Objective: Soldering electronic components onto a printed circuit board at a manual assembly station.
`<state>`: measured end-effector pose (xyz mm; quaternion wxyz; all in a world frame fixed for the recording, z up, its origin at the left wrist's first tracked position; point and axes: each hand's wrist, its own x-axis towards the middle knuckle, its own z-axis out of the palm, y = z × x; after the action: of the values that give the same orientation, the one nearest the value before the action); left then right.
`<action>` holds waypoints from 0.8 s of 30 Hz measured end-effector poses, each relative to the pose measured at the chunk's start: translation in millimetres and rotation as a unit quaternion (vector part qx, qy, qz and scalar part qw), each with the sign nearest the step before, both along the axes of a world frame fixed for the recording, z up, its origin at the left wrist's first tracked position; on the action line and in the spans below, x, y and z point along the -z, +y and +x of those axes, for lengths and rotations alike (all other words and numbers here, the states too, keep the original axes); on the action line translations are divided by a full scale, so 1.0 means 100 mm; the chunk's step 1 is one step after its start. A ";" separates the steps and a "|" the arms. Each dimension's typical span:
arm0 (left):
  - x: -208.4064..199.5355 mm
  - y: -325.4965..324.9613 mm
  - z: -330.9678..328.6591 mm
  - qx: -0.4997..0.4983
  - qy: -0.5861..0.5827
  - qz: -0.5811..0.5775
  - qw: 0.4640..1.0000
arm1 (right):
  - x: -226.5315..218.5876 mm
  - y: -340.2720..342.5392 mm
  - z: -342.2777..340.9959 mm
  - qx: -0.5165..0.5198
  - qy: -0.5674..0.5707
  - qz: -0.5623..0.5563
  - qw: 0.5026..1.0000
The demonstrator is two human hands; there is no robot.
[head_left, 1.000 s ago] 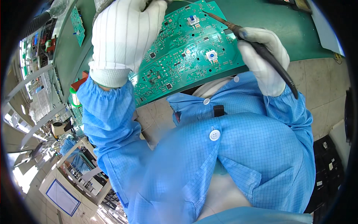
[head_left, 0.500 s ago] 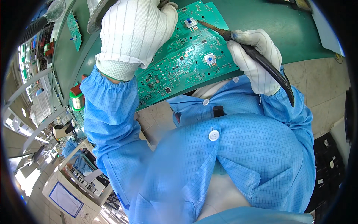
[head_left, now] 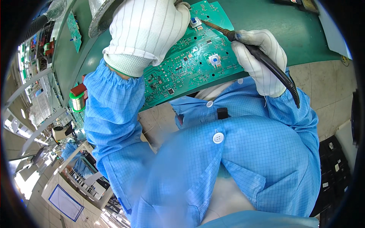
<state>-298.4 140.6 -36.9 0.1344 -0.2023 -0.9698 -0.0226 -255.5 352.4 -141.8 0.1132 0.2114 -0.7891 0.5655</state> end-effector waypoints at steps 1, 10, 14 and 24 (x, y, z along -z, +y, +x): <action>0.03 -0.03 0.00 0.033 0.040 -0.006 0.999 | 0.00 0.00 0.00 0.000 0.000 0.000 1.000; 0.05 0.00 -0.03 0.062 0.031 -0.014 0.998 | -0.01 0.00 0.00 0.008 -0.003 0.005 1.000; 0.05 0.03 -0.02 0.076 0.045 0.003 0.996 | 0.00 0.01 -0.02 -0.001 0.012 -0.004 1.000; 0.37 -0.22 0.07 0.011 0.020 0.056 0.998 | 0.01 0.02 -0.02 -0.018 0.017 0.003 1.000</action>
<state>-291.7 118.1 -74.4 0.1644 -0.2053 -0.9619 -0.0744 -257.0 354.1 -142.4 0.1158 0.2359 -0.7849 0.5612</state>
